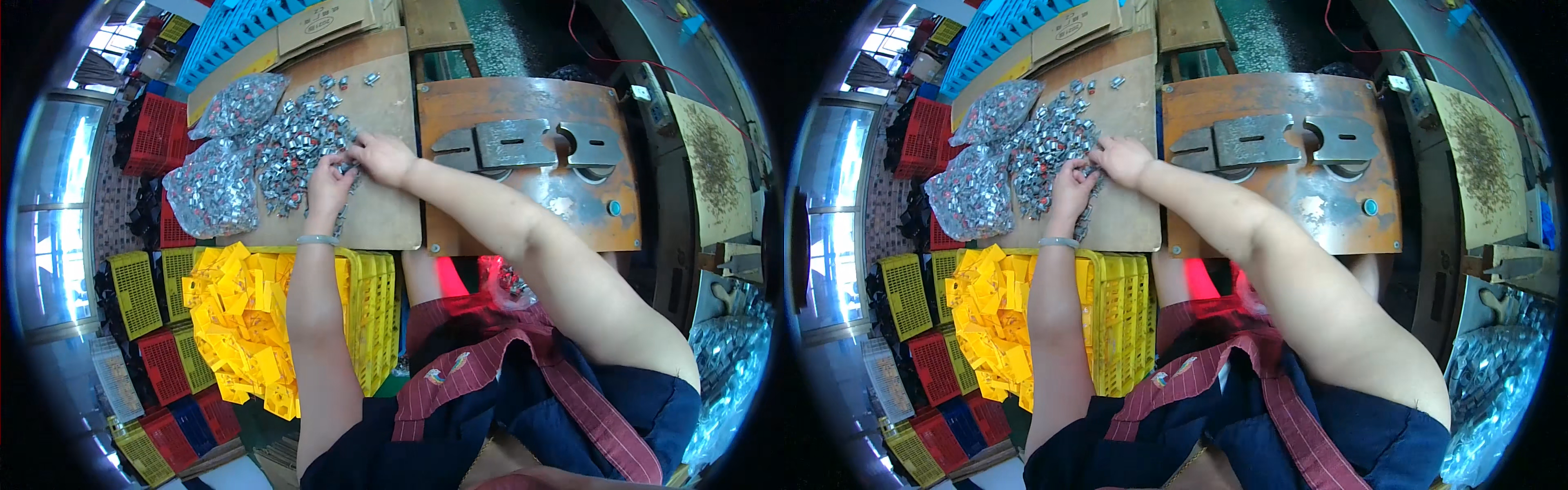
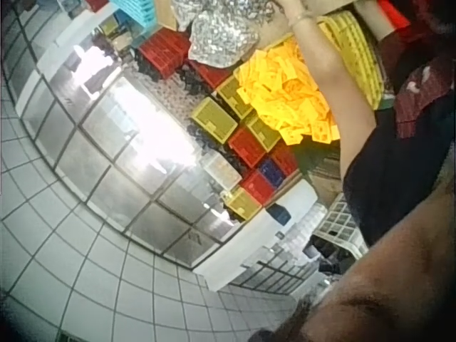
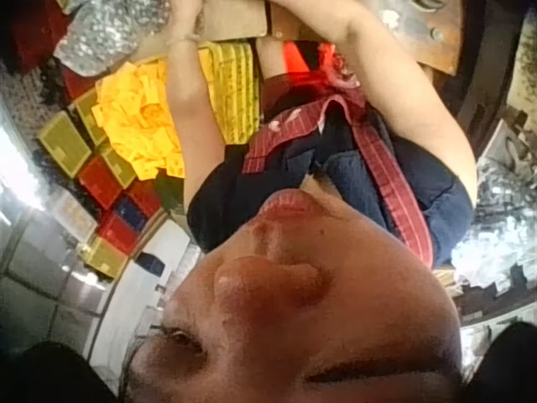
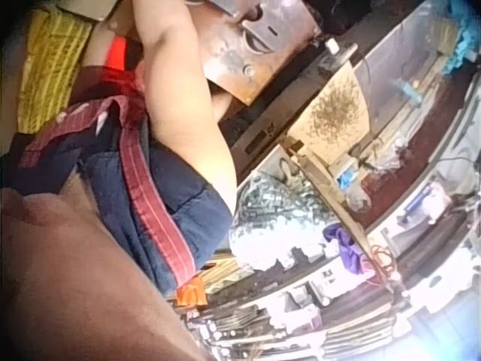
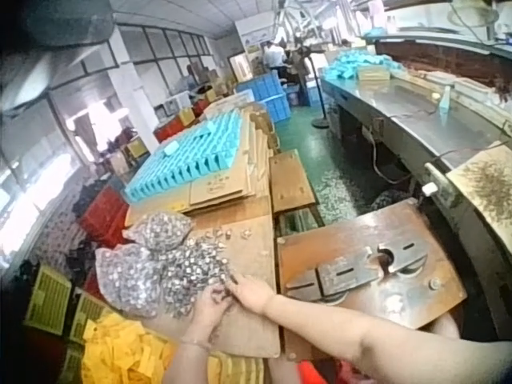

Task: Assembling small metal components by hand and using a mechanical press machine in a workshop environment.

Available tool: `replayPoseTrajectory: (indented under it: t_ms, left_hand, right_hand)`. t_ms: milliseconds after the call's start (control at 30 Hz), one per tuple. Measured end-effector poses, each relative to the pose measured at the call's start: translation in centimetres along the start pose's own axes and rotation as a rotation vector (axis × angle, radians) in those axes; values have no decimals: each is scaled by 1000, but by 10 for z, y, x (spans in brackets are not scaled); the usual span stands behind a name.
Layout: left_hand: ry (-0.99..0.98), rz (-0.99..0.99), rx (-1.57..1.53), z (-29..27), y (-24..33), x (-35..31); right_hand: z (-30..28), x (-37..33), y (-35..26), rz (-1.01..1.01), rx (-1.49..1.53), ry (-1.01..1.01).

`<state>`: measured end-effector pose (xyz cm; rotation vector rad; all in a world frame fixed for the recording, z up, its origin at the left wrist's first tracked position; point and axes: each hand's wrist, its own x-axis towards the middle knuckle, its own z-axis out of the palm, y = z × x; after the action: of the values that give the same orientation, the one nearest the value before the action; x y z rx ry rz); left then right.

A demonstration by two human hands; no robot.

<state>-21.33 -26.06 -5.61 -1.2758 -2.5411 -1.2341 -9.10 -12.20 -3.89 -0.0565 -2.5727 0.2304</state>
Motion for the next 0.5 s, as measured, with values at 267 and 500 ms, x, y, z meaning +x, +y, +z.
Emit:
replayPoseTrajectory:
  t_ms: [267, 500]
  left_hand:
    - [275, 37, -41, -31, -17, -29]
    - [194, -277, -929, -33, 13, -45]
  right_hand:
    - [5, -10, -21, -69, 275, 235]
    - [14, 15, 5, -178, 16, 11]
